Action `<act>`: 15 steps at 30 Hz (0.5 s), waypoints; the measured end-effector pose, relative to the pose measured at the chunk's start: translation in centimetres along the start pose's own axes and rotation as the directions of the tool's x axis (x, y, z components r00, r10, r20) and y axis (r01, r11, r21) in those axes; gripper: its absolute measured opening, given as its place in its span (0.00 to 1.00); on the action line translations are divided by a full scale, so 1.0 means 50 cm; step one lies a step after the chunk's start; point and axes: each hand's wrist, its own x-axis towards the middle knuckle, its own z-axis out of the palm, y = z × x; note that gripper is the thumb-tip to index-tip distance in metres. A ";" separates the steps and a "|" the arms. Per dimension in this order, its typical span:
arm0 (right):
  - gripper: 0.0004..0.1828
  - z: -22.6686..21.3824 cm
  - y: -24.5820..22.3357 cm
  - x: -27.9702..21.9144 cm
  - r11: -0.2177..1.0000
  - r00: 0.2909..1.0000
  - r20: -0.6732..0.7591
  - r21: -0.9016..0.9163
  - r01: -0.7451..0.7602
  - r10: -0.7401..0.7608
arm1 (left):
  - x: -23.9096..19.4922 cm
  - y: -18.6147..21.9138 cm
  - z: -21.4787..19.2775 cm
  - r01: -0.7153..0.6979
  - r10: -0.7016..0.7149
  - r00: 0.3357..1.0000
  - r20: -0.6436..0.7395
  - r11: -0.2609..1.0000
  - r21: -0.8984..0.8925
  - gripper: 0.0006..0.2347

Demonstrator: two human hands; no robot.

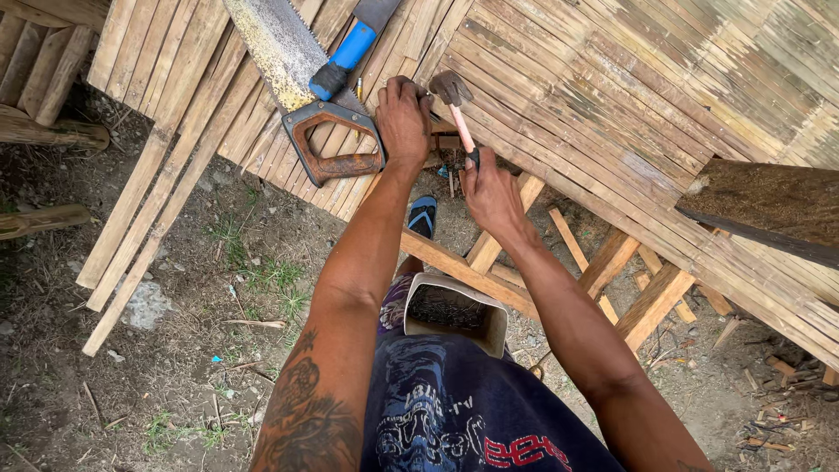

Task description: The person uses a hammer to drive nails into a wooden frame, then marks a wooden plank with a pencil and cuts it with a hand saw. The cut plank is positioned and nailed into the frame to complete the assembly.

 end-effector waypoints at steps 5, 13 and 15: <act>0.08 0.007 0.058 -0.051 0.994 0.994 -0.009 0.030 -0.108 0.108 | 0.007 -0.002 -0.001 0.033 -0.033 0.999 -0.001 0.999 -0.033 0.06; 0.09 0.051 0.132 -0.039 0.988 0.985 -0.071 0.022 -0.155 0.156 | -0.115 0.027 0.124 0.374 -0.393 0.912 0.120 0.673 -0.638 0.15; 0.08 0.052 0.136 -0.033 0.986 0.985 -0.055 0.033 -0.161 0.162 | -0.116 0.015 0.166 0.662 -0.407 0.741 0.535 0.306 -0.684 0.17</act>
